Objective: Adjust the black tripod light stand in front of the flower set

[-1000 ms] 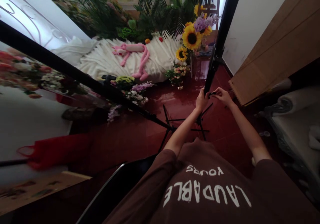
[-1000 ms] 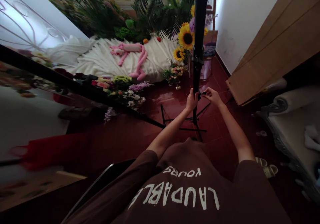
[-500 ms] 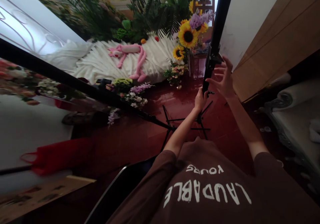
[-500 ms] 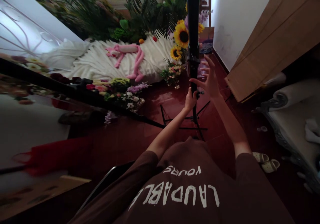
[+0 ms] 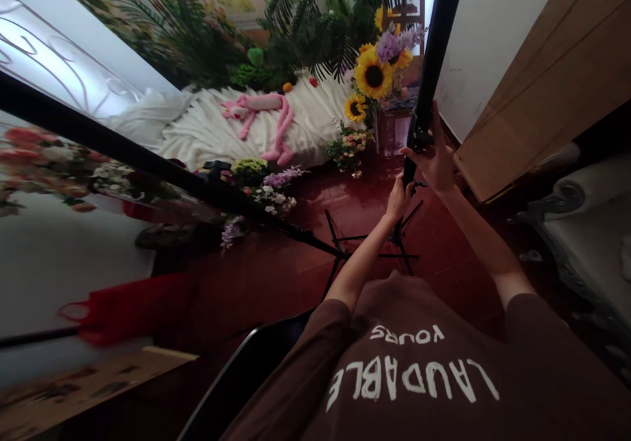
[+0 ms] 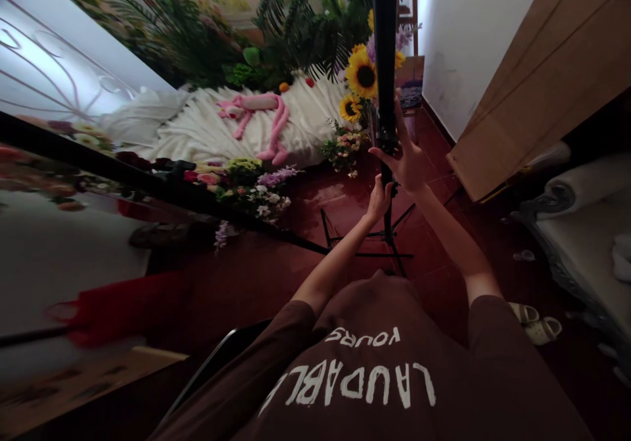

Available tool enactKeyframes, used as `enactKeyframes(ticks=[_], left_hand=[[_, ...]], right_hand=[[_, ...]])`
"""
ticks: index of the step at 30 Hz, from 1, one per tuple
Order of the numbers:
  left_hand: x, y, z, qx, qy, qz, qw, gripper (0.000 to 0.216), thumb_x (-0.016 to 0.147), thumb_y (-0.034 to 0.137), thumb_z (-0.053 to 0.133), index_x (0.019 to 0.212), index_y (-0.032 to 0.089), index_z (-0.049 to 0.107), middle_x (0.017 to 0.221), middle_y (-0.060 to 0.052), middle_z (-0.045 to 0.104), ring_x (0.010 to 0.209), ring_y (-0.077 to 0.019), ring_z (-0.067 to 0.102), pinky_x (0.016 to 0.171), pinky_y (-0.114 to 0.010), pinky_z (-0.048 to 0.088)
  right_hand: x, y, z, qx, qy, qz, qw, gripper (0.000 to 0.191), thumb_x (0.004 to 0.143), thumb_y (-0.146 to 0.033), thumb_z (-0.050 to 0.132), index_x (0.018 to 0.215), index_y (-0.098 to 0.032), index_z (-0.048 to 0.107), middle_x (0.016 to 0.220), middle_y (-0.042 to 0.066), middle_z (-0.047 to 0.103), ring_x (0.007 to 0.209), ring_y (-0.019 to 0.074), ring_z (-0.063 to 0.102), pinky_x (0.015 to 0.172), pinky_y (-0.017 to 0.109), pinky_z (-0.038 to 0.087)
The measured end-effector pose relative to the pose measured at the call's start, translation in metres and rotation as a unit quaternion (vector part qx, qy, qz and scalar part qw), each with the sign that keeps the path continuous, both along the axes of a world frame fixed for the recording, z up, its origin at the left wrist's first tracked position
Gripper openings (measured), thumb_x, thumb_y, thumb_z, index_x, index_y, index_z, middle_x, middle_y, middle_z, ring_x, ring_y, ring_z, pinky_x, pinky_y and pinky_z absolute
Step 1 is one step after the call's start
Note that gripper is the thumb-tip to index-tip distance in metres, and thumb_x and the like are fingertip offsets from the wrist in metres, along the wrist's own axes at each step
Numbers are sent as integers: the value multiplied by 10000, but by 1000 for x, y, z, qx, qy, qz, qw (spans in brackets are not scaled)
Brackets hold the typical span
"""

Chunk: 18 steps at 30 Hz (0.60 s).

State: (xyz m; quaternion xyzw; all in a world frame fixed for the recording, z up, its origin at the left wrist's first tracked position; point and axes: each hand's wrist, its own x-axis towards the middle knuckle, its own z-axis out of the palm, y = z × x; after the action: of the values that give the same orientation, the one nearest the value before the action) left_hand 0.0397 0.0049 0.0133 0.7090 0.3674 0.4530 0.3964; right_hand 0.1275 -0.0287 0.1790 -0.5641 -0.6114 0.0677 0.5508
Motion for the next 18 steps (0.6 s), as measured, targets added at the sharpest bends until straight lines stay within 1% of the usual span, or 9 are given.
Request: enactKeyframes(ticks=[4, 6, 9, 12, 15, 18], left_hand=[[0, 2, -3, -8, -3, -12, 1000, 491, 966, 516, 426, 1346, 206, 431, 1172, -145, 642, 992, -205, 667, 885, -381, 533], [1, 3, -7, -4, -3, -12, 1000, 499, 964, 512, 433, 1358, 206, 423, 1220, -160, 626, 1051, -224, 659, 916, -403, 530], [2, 5, -13, -11, 1, -9, 1000, 512, 963, 506, 441, 1371, 198, 421, 1261, -174, 612, 1122, -241, 643, 961, -416, 521], [3, 7, -17, -13, -10, -9, 1000, 547, 957, 520, 442, 1388, 183, 420, 1328, -192, 578, 1224, -262, 596, 1029, -443, 489], [2, 8, -15, -18, -22, -13, 1000, 564, 951, 546, 433, 1382, 182, 437, 1346, -192, 568, 1252, -274, 577, 1055, -465, 472], [-1, 2, -7, -31, -33, -10, 999, 545, 932, 572, 458, 1315, 186, 495, 1285, -181, 597, 1208, -268, 596, 1047, -454, 475]], right_hand=[[-5, -9, -15, -52, 29, -12, 998, 868, 826, -605, 662, 1544, -261, 315, 1043, 33, 709, 964, 208, 686, 884, 282, 548], [-7, -11, -26, -80, 49, -13, 996, 839, 813, -598, 677, 1523, -280, 361, 1052, 43, 712, 995, 228, 683, 913, 297, 542], [-5, -11, -47, -127, 92, 13, 988, 733, 811, -582, 684, 1448, -287, 474, 1149, 64, 699, 1155, 259, 631, 955, 302, 529], [-4, -10, -69, -159, 122, 39, 979, 676, 826, -559, 677, 1423, -297, 497, 1232, 61, 675, 1287, 261, 549, 1009, 308, 510], [-5, -7, -79, -156, 125, 46, 979, 646, 837, -525, 682, 1416, -303, 502, 1201, 61, 689, 1274, 251, 565, 1011, 313, 520], [0, -4, -80, -125, 96, 62, 986, 671, 827, -503, 704, 1429, -301, 488, 1131, 69, 707, 1165, 254, 641, 968, 341, 557]])
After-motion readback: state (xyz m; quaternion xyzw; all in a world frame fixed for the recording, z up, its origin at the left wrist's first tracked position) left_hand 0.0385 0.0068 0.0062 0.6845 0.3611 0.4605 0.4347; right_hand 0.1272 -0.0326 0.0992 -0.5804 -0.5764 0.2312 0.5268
